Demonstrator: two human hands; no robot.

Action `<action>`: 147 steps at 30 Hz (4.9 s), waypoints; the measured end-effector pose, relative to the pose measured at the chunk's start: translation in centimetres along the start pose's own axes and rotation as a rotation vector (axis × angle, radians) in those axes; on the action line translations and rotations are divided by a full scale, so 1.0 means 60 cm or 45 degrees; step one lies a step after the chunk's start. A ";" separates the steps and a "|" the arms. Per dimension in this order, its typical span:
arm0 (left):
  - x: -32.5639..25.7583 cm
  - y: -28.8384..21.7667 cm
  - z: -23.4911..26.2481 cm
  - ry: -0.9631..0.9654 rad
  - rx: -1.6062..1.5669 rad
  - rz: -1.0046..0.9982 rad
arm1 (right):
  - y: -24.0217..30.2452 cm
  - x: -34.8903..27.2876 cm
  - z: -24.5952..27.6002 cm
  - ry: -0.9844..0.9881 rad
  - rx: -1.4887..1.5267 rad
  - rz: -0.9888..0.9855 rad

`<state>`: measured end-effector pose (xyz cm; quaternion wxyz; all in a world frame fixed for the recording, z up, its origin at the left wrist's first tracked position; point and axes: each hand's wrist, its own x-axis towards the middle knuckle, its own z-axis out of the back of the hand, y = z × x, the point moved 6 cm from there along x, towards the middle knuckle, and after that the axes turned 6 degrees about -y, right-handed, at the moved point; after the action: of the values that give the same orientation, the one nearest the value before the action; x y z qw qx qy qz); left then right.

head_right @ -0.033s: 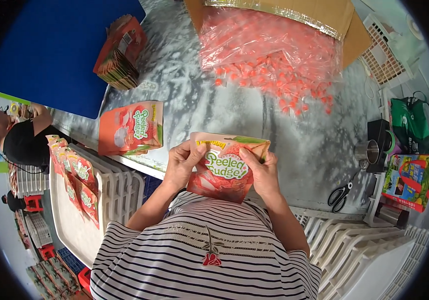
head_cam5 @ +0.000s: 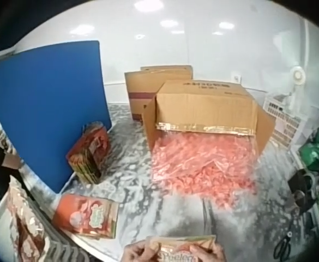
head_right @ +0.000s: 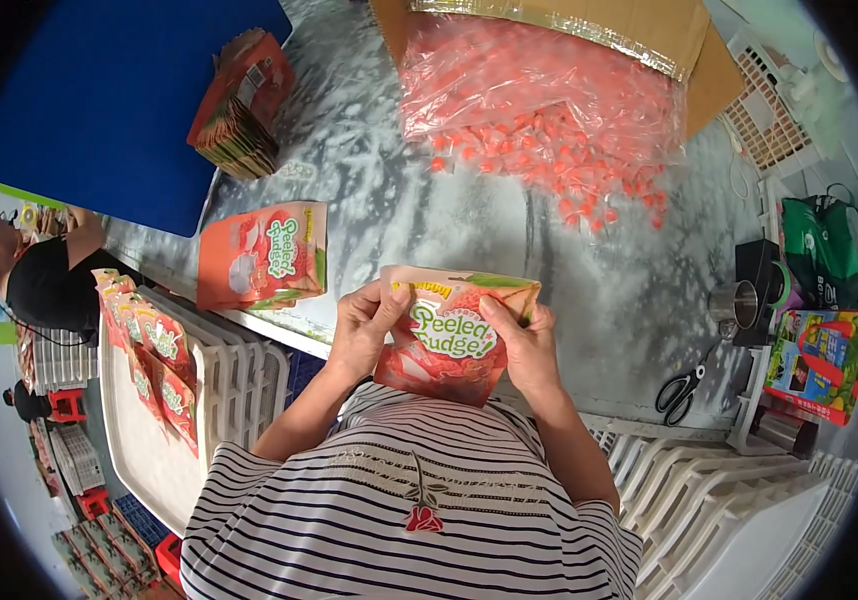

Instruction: Packaging small candies into individual plastic bags at a factory station.

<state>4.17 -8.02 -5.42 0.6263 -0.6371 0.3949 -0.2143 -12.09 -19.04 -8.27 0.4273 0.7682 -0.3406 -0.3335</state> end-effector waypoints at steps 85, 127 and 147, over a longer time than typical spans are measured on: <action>-0.318 -0.034 0.884 -1.703 1.045 -0.064 | -0.150 0.051 -0.211 0.643 -1.614 1.153; -0.352 0.102 0.782 -1.682 1.224 0.336 | -0.146 0.054 -0.213 0.621 -1.501 1.128; -0.272 -0.038 0.709 -1.603 0.835 -0.272 | -0.128 0.060 -0.202 0.503 -1.242 1.076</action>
<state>27.66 31.09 -4.86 0.8700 -0.4541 -0.1903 0.0260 1.41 -13.64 -10.87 0.8733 0.3346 -0.3376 -0.1065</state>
